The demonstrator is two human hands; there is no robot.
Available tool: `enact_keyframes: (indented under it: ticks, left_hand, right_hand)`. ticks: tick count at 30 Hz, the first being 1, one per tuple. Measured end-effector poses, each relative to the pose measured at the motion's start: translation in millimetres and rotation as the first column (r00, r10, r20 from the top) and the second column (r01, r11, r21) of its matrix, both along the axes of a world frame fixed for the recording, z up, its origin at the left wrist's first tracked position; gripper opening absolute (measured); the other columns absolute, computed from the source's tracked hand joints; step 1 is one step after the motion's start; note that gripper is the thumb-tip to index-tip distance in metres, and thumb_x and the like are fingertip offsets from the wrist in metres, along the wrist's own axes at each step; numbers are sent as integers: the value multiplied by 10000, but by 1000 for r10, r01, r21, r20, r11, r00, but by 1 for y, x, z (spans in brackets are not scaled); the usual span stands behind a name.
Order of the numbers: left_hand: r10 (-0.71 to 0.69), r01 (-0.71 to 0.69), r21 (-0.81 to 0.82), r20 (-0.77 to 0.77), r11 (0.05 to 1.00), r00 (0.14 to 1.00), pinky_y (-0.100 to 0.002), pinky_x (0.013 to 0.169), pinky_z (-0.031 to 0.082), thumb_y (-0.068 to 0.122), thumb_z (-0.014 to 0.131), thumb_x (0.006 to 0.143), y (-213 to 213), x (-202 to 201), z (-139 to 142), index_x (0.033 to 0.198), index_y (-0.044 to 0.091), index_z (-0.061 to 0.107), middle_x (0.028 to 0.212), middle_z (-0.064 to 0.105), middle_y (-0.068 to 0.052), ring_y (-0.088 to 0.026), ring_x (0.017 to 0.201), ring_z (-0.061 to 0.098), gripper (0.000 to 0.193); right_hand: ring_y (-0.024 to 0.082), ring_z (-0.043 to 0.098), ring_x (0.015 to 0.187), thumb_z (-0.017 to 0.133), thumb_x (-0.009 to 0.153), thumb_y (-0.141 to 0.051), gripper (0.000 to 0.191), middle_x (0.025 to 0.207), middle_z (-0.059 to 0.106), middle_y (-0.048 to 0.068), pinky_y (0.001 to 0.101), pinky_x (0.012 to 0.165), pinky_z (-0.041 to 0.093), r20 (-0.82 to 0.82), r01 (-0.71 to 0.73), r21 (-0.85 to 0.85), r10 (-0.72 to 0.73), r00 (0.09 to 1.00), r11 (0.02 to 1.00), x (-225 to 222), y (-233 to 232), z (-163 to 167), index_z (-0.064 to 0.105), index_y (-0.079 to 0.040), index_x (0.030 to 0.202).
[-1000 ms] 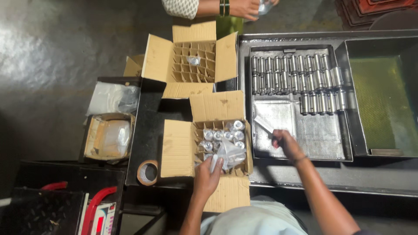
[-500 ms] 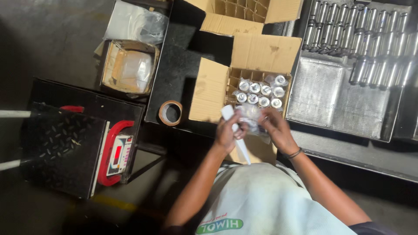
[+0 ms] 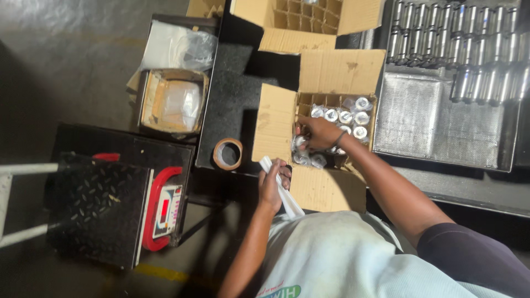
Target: The person picks cylindrical metal parts from a tray, wraps each one in a small plastic bag, and places them into a cardboard box. After filling the box, the person closes it and seals it with packing tape before stacking it with other finished boxes.
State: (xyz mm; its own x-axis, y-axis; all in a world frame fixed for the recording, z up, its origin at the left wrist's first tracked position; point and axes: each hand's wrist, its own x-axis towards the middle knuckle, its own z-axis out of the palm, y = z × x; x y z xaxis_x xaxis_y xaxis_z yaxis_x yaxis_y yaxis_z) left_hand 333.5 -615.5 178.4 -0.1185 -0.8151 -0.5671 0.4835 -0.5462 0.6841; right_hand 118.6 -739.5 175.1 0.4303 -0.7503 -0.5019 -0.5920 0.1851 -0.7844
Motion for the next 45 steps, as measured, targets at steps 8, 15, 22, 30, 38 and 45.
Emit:
enact_keyframes:
  ticks: [8,15,22,30,38,45]
  left_hand:
    - [-117,113,-80,-38,990,992,-448,984,583,70,637,959,-17,-8,-3,1281,-123,549,1221,705,-225,-308,1108,724,385]
    - [-136,142,17,-192,990,972,-334,956,595,100,634,948,-27,-68,-21,1508,55,420,1338,654,-93,-164,1096,746,601]
    - [-416,607,-102,639,788,647,-289,493,506,240,734,931,-54,-116,34,971,-15,786,775,749,-79,-149,615,708,264]
    - [12,611,-220,945,760,326,-365,535,498,172,741,836,-53,-122,107,852,-14,770,616,675,-106,-184,543,640,189]
    - [-157,469,-151,817,870,555,-304,565,538,233,721,919,-37,-102,109,925,-34,749,664,725,-77,-120,593,680,269]
    - [-143,473,-211,782,855,606,-308,580,550,252,672,981,-40,-113,106,969,-45,711,751,744,-122,-143,644,732,300]
  right_hand:
    - [315,747,821,686,844,-131,331,927,753,121,423,713,574,142,212,-468,-164,976,858,-3,55,48,641,-96,1170]
    - [330,681,681,670,1025,-256,183,781,707,132,426,649,549,180,556,-441,-537,824,705,-41,116,73,688,-75,998]
    - [290,664,874,858,772,-345,497,982,707,157,398,737,538,-154,147,-760,-395,906,633,-129,113,66,660,-30,1102]
    - [250,702,896,732,800,-48,768,964,719,170,355,762,570,-24,639,10,-639,769,769,-198,83,26,429,-80,1505]
    - [517,647,1025,831,775,-283,611,1069,650,373,512,903,525,-392,580,-659,-877,280,479,-386,11,-71,636,135,1175]
    - [319,673,680,672,994,-354,441,723,660,193,451,623,515,8,845,-217,-865,502,488,-310,49,-39,738,80,944]
